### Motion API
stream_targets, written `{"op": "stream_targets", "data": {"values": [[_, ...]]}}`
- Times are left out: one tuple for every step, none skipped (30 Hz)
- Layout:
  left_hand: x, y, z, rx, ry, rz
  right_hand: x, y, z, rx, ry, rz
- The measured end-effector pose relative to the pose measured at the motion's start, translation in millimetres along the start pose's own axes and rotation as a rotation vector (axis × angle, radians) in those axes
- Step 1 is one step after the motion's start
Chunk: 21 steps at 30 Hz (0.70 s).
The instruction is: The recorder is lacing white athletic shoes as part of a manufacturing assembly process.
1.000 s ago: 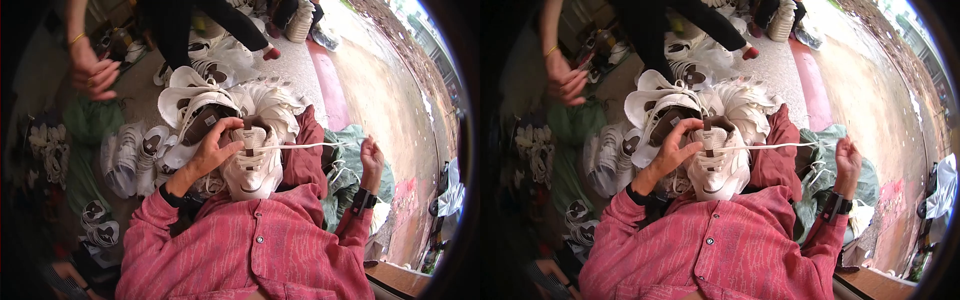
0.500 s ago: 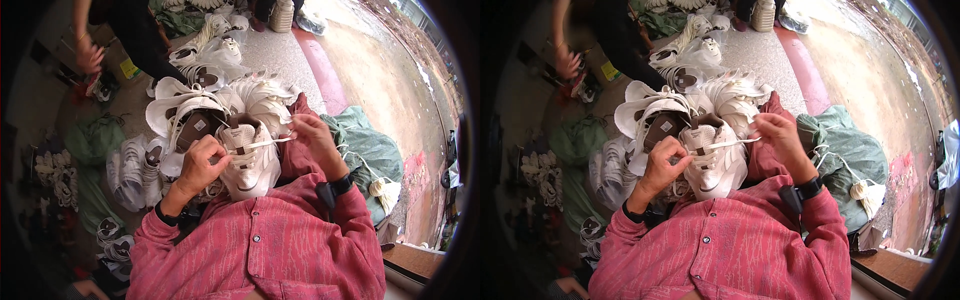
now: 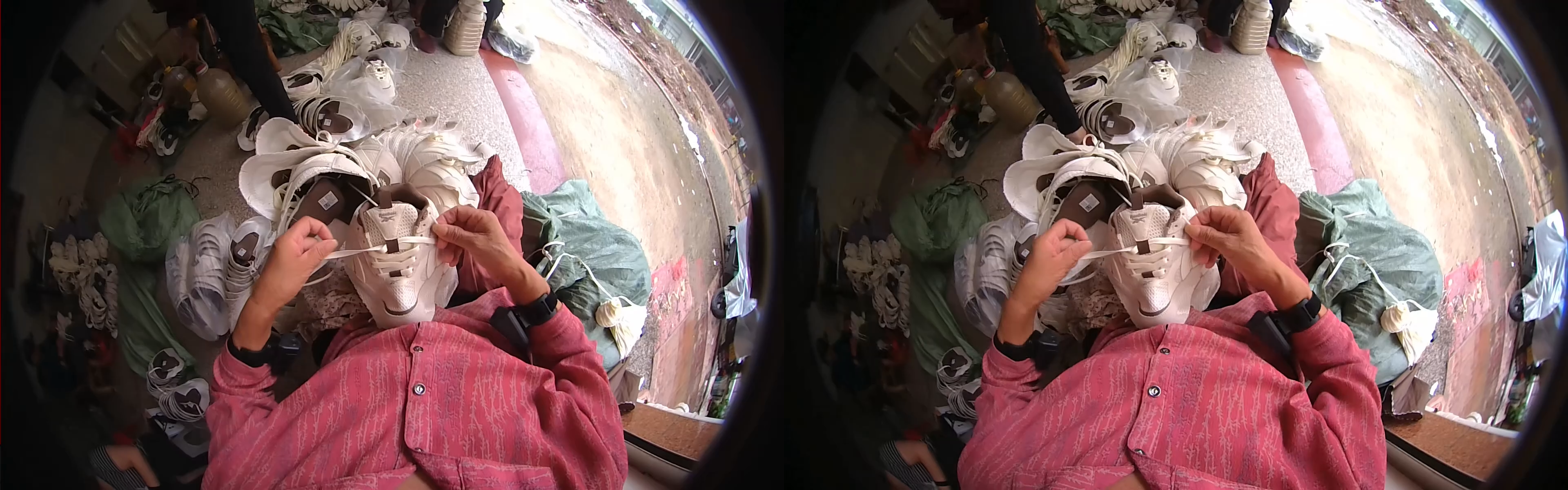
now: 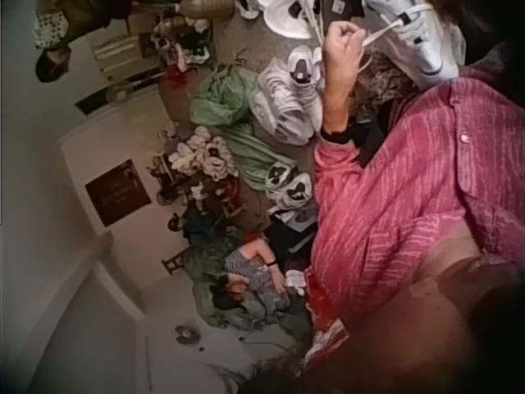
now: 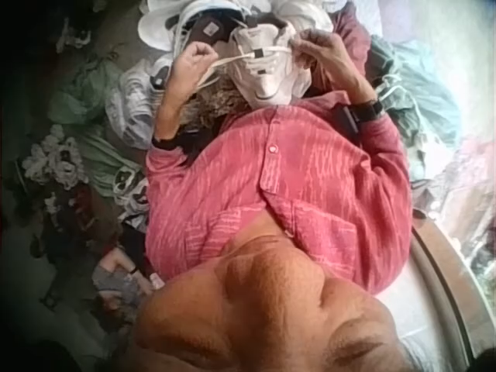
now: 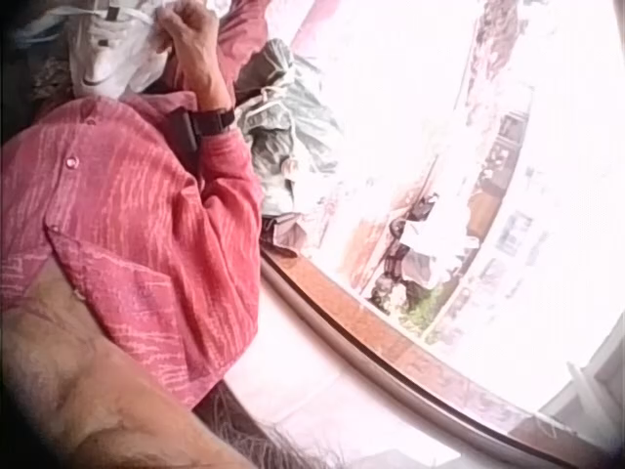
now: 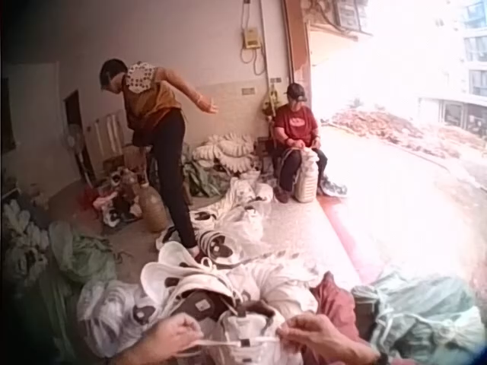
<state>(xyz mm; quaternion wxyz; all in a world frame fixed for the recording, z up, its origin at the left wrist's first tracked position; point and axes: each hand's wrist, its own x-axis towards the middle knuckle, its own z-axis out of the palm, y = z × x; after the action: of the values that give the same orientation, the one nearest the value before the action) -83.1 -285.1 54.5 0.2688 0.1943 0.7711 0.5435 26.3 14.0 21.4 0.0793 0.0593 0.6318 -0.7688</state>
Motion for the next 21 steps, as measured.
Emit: {"op": "stream_targets", "data": {"values": [[-2.9,-2.4,1.4,-0.003,0.001,0.001,-0.7,-1.4,-1.7,-0.004,0.000,0.001],[-6.3,-2.3,4.3,0.446,0.182,0.301,-1.5,-4.0,-3.0,-0.074,-0.046,0.001],[-10.0,4.7,9.7,0.892,0.363,0.597,-2.9,-5.8,-3.1,-0.146,-0.090,0.004],[-13.3,22.9,18.9,0.859,0.313,0.625,-3.1,-6.7,-2.9,-0.151,-0.091,0.008],[-12.0,34.7,26.7,0.826,0.258,0.766,-3.1,-7.4,-1.9,-0.189,-0.097,0.022],[-8.8,41.0,34.4,0.745,0.204,0.807,-3.6,-8.9,-0.7,-0.227,-0.102,0.035],[-5.6,46.0,41.1,0.666,0.158,0.844,-2.8,-9.5,0.4,-0.236,-0.108,0.036],[3.6,46.7,46.1,0.611,0.120,0.881,-1.9,-8.7,1.2,-0.230,-0.100,0.045],[15.0,45.8,49.2,0.605,0.130,0.882,-1.1,-9.6,1.8,-0.225,-0.093,0.054],[26.7,43.3,51.0,0.575,0.059,0.865,-1.1,-11.6,3.6,-0.236,-0.097,0.057],[37.6,39.9,52.8,0.544,-0.014,0.848,-1.3,-13.7,5.5,-0.246,-0.104,0.065],[47.8,35.2,55.0,0.504,-0.070,0.826,-1.2,-14.8,6.8,-0.252,-0.105,0.073],[54.7,32.4,56.4,0.499,-0.066,0.826,-0.3,-16.1,7.5,-0.256,-0.106,0.076],[60.3,30.3,57.5,0.499,-0.125,0.752,0.5,-17.2,8.3,-0.197,-0.086,0.108],[64.0,29.7,59.3,0.499,-0.190,0.676,-0.5,-16.3,9.4,-0.131,-0.062,0.141],[65.8,33.5,60.1,0.502,-0.218,0.625,-0.3,-16.4,9.8,-0.129,-0.061,0.146],[67.7,33.4,62.2,0.500,-0.220,0.619,1.1,-17.3,10.0,-0.151,-0.059,0.127],[70.5,34.3,63.5,0.486,-0.236,0.570,3.1,-18.7,10.2,-0.174,-0.055,0.105],[72.0,34.6,63.8,0.472,-0.252,0.521,4.6,-18.9,12.4,-0.171,-0.055,0.106],[72.7,34.0,63.2,0.473,-0.253,0.519,6.4,-18.9,15.9,-0.313,-0.017,0.066],[73.7,33.2,63.0,0.396,-0.288,0.468,7.3,-18.8,18.4,-0.456,0.024,0.025]]}}
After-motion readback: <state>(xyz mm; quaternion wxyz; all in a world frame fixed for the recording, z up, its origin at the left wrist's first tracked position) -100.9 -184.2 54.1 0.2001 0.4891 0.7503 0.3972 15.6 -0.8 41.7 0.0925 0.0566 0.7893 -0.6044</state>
